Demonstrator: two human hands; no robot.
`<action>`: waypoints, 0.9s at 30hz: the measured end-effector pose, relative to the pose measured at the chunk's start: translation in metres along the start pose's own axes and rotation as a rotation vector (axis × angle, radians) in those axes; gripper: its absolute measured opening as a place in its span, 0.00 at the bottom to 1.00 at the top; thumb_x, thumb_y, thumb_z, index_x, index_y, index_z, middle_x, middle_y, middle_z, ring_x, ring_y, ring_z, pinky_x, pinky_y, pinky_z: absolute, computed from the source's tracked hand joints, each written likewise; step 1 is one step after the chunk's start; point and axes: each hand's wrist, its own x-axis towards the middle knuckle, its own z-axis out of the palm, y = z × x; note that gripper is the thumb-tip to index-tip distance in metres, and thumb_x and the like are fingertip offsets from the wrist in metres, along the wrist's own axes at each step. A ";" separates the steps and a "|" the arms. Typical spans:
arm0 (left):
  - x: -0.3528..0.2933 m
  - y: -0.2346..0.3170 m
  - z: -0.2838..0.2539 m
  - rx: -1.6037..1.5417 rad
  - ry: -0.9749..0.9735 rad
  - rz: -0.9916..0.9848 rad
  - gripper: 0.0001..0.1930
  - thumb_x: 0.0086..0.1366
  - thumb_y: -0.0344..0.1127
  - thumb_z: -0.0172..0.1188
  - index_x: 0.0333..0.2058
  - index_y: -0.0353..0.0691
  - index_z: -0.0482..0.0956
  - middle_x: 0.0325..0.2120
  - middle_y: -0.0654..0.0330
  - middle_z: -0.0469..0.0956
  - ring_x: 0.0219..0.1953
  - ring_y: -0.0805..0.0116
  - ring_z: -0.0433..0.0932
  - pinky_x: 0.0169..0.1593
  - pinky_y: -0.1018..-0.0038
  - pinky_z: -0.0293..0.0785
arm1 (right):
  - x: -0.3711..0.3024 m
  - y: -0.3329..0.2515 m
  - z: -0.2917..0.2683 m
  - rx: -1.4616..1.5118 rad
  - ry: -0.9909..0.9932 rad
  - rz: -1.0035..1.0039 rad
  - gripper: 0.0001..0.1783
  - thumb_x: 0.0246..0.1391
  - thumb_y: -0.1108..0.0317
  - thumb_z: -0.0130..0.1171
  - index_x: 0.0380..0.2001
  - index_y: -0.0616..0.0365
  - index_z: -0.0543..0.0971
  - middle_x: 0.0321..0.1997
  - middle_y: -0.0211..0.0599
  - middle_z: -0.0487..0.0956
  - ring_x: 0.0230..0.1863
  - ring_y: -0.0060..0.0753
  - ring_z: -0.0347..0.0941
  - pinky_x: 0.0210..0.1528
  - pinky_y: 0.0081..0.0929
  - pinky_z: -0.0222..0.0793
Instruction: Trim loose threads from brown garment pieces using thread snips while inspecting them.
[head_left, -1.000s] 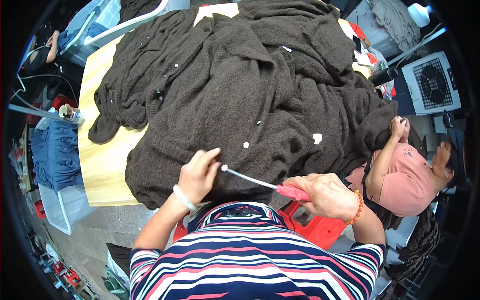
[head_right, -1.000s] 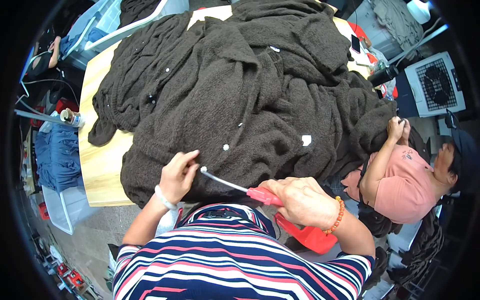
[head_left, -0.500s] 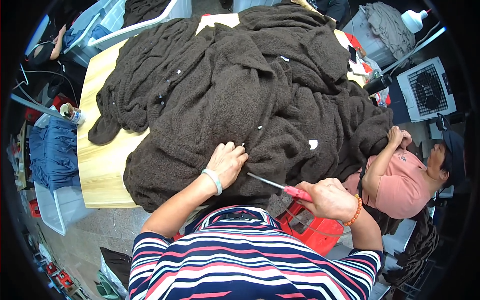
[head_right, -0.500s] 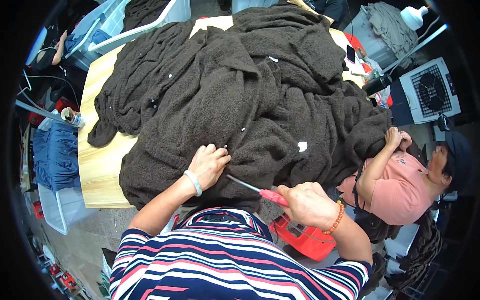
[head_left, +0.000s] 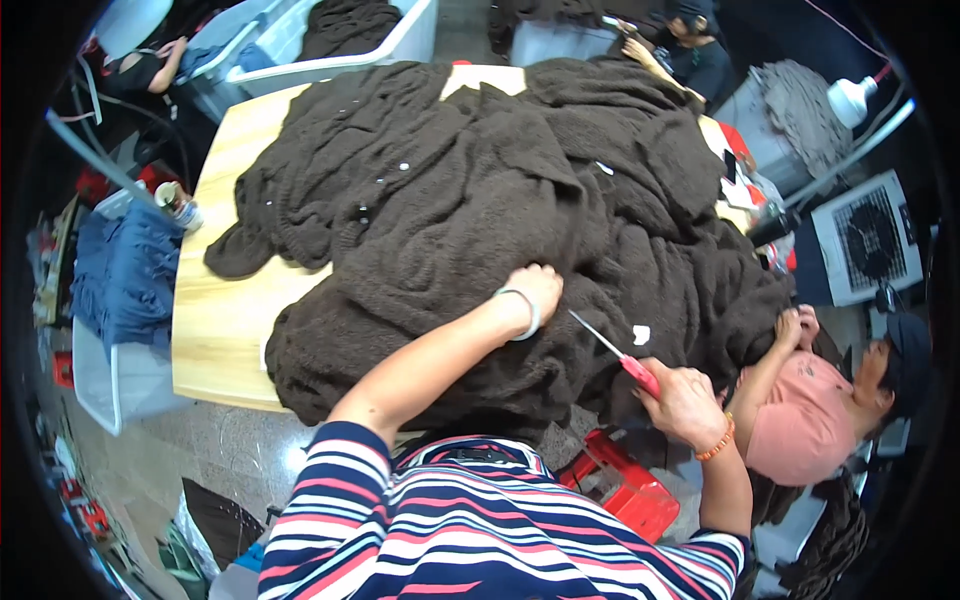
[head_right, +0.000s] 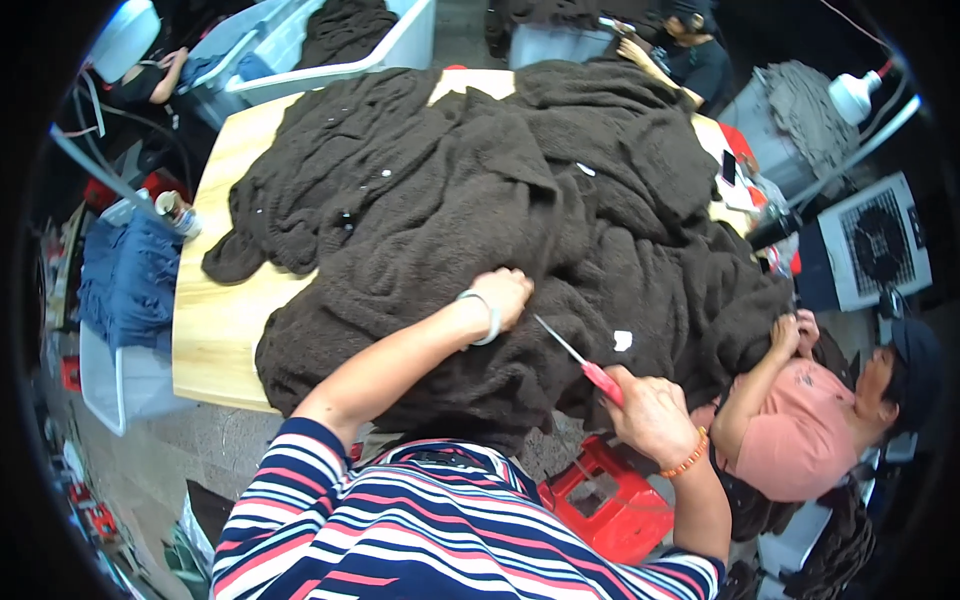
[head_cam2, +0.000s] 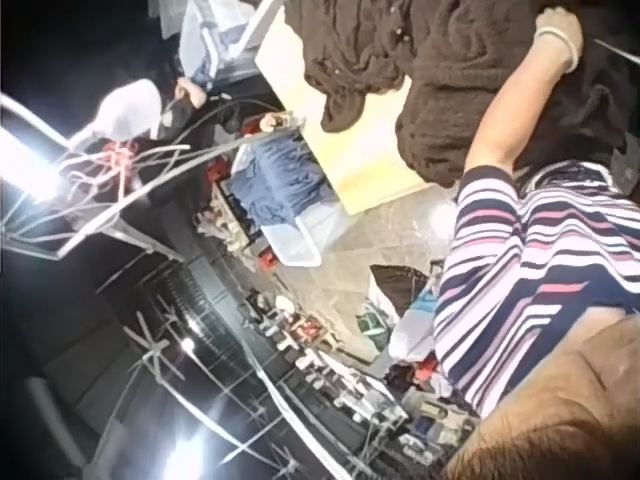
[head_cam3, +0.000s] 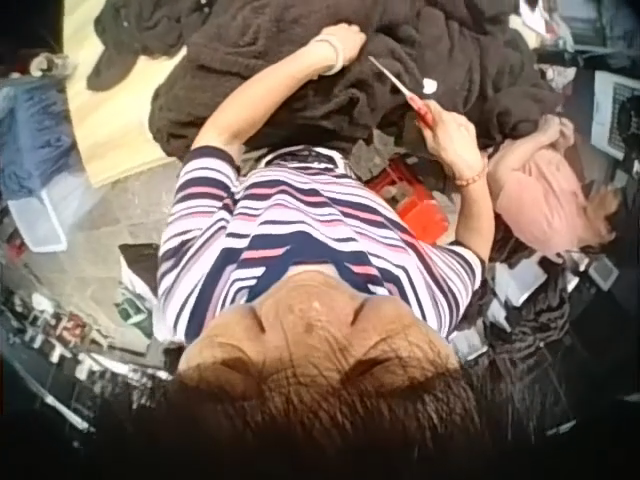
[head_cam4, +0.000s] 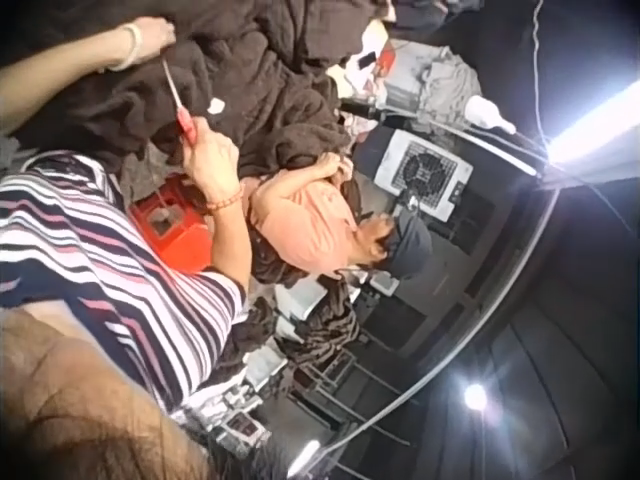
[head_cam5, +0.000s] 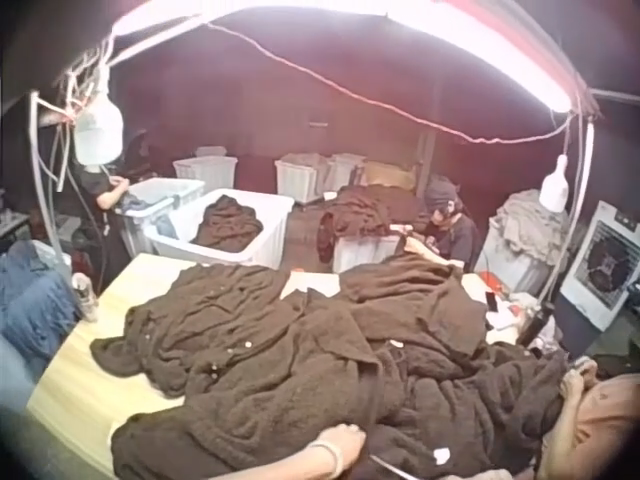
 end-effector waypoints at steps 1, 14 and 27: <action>0.002 -0.001 0.004 0.024 -0.103 0.008 0.13 0.55 0.28 0.58 0.41 0.35 0.80 0.46 0.48 0.75 0.48 0.51 0.76 0.52 0.61 0.75 | -0.005 0.005 -0.001 -0.010 -0.009 0.002 0.16 0.52 0.60 0.61 0.44 0.52 0.76 0.26 0.51 0.78 0.33 0.56 0.76 0.37 0.46 0.70; -0.071 -0.009 0.021 -0.779 0.280 0.079 0.11 0.57 0.24 0.56 0.40 0.33 0.80 0.36 0.50 0.79 0.42 0.52 0.79 0.47 0.67 0.76 | -0.009 -0.001 -0.017 0.101 -0.251 -0.114 0.15 0.52 0.60 0.60 0.41 0.54 0.76 0.24 0.50 0.79 0.30 0.56 0.77 0.35 0.45 0.72; -0.187 -0.005 -0.017 -0.297 0.531 -0.022 0.40 0.43 0.37 0.75 0.57 0.41 0.70 0.59 0.45 0.61 0.60 0.45 0.62 0.61 0.52 0.58 | 0.027 0.002 0.000 0.305 -0.089 -0.249 0.16 0.53 0.66 0.60 0.45 0.53 0.74 0.29 0.47 0.79 0.34 0.53 0.77 0.37 0.42 0.73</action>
